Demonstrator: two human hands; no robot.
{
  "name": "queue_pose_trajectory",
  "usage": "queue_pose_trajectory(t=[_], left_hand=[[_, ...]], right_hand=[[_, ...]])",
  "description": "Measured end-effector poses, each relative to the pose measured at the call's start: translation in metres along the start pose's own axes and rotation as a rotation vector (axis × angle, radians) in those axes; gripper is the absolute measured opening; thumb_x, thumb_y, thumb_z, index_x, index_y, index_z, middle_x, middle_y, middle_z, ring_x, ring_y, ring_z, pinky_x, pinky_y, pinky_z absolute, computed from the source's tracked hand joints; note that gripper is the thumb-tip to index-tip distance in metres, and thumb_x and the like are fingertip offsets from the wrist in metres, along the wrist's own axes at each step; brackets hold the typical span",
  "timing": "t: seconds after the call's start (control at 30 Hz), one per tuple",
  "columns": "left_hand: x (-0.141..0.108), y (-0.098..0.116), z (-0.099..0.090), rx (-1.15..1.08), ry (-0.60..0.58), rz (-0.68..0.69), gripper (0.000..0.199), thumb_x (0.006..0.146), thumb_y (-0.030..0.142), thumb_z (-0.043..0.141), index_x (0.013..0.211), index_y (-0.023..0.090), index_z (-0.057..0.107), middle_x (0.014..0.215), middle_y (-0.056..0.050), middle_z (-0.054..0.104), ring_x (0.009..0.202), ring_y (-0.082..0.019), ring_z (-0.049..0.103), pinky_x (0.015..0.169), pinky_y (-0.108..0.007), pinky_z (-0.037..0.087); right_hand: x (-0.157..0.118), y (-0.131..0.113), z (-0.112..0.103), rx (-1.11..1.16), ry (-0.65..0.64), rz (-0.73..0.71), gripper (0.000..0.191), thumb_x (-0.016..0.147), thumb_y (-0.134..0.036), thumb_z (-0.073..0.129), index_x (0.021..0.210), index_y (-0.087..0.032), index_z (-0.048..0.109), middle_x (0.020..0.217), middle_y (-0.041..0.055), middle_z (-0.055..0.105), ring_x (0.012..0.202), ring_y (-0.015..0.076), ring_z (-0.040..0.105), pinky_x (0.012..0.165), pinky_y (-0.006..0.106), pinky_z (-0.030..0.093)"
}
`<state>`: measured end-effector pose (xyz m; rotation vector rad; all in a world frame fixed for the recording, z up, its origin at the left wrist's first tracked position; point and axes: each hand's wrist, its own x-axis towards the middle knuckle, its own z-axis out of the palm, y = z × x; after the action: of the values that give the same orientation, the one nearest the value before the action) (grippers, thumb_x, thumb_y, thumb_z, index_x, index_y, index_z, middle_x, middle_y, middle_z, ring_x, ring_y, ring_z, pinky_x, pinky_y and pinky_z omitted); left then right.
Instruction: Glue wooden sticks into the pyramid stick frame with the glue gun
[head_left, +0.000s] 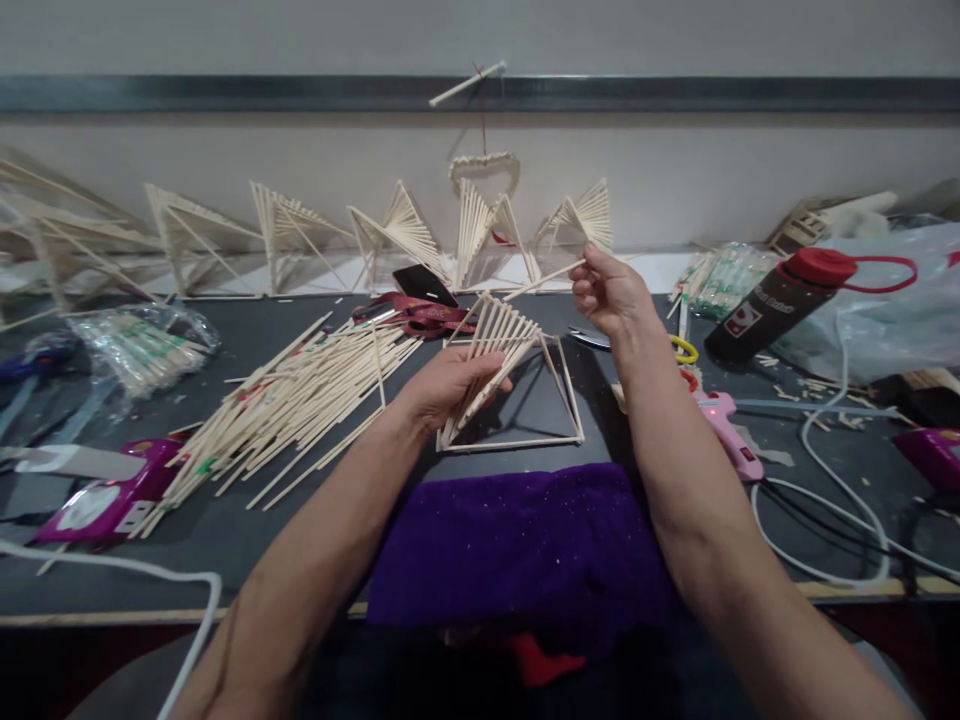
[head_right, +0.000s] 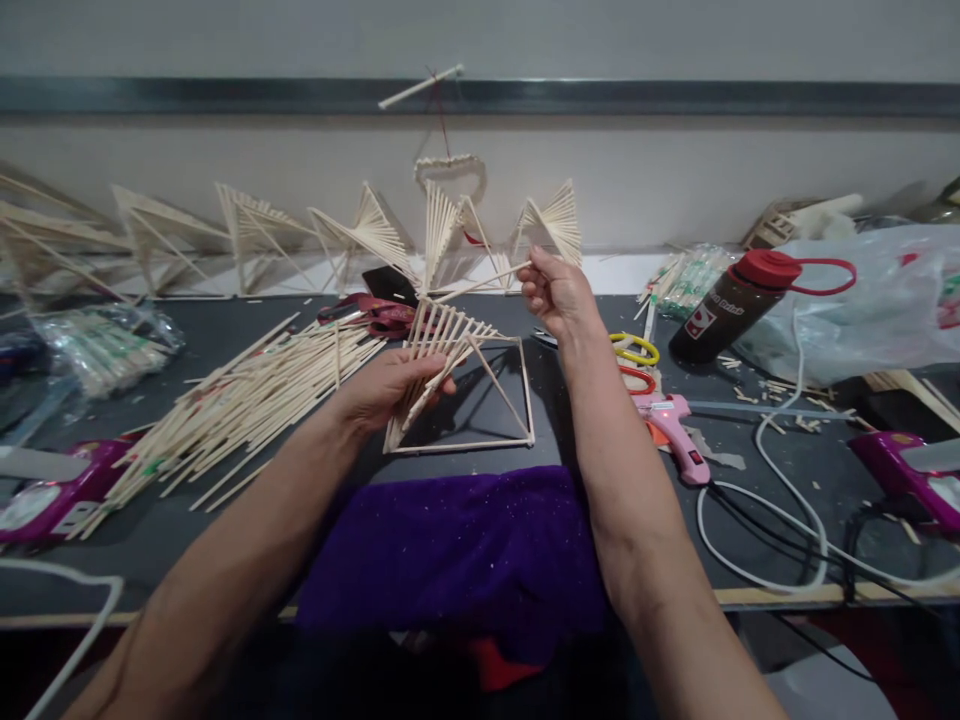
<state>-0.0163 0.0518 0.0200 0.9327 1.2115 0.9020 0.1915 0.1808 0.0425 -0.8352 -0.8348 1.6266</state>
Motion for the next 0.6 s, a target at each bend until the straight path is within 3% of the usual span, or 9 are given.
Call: queue_pose_trajectory(t=[0.27,0.6], left_hand=[[0.007,-0.005,-0.018,-0.029,-0.089,0.003,0.037,0.059,0.039,0.086,0.077,0.012,0.067,0.062,-0.006,0.068,0.04,-0.009,0.051,0.038,-0.018,0.037],[0.023,0.0,-0.021,0.14,-0.097,0.086,0.035,0.063,0.039,0.082,0.084,0.013,0.071,0.065,-0.007,0.07,0.044,-0.011,0.052,0.041,-0.02,0.036]], right_hand=[[0.004,0.018,-0.007,-0.127,-0.026,0.076,0.02,0.08,-0.02,0.072,0.072,-0.016,0.054,0.056,-0.004,0.059,0.041,0.0019,0.047,0.033,0.009,0.029],[0.003,0.02,-0.004,-0.186,-0.052,0.055,0.026,0.081,-0.027,0.074,0.071,-0.017,0.053,0.057,-0.0033,0.06,0.042,0.0024,0.048,0.034,0.009,0.03]])
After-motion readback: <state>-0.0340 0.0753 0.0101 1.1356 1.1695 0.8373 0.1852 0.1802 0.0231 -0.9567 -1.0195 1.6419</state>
